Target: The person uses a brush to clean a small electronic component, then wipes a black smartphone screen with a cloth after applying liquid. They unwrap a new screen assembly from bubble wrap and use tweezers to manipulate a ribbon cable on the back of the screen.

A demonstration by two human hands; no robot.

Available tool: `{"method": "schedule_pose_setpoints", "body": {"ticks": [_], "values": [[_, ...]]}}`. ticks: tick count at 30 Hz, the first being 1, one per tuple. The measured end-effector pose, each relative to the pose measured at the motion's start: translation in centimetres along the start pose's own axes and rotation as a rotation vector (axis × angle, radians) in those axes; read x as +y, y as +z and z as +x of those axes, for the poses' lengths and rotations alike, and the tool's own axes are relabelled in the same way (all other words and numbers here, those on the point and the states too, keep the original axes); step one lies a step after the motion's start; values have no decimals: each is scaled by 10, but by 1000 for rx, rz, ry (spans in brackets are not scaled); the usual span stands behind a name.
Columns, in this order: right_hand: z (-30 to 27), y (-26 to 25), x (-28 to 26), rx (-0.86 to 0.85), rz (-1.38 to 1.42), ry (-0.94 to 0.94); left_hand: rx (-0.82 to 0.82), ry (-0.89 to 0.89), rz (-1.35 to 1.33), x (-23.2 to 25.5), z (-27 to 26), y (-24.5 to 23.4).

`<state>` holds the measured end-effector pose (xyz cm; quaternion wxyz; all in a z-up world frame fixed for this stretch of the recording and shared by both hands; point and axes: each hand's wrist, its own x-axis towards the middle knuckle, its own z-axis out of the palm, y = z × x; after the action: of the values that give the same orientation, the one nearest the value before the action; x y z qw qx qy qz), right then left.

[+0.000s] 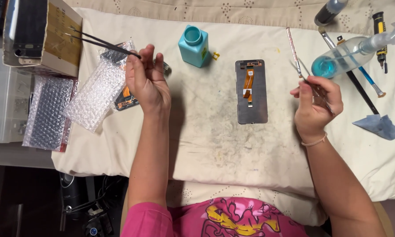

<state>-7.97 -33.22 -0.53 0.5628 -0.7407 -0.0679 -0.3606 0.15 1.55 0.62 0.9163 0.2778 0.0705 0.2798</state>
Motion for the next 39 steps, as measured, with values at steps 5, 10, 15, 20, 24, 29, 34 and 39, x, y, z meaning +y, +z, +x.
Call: {"method": "schedule_pose_setpoints", "body": {"ticks": [5, 10, 15, 20, 24, 29, 34, 39], "values": [[4, 0, 4, -75, -63, 113, -62, 13, 79, 6, -8, 5], [7, 8, -4, -197, -23, 179, -178, -126, 16, 4, -14, 8], [8, 13, -6, -248, 50, 279, -479, -246, 3, -3, -25, 2], [3, 8, 22, -223, 127, 204, -539, -200, 347, -10, -29, 18], [2, 11, 18, -242, 148, 242, -715, -79, 850, 2, -44, 37], [1, 11, 22, -243, 150, 259, -852, -269, 1142, -11, -55, 30], [-2, 14, 28, -231, 177, 298, -841, -475, 1167, -25, -70, 34], [-3, 13, 40, -241, 221, 336, -872, -632, 1026, -16, -79, 48]]}}
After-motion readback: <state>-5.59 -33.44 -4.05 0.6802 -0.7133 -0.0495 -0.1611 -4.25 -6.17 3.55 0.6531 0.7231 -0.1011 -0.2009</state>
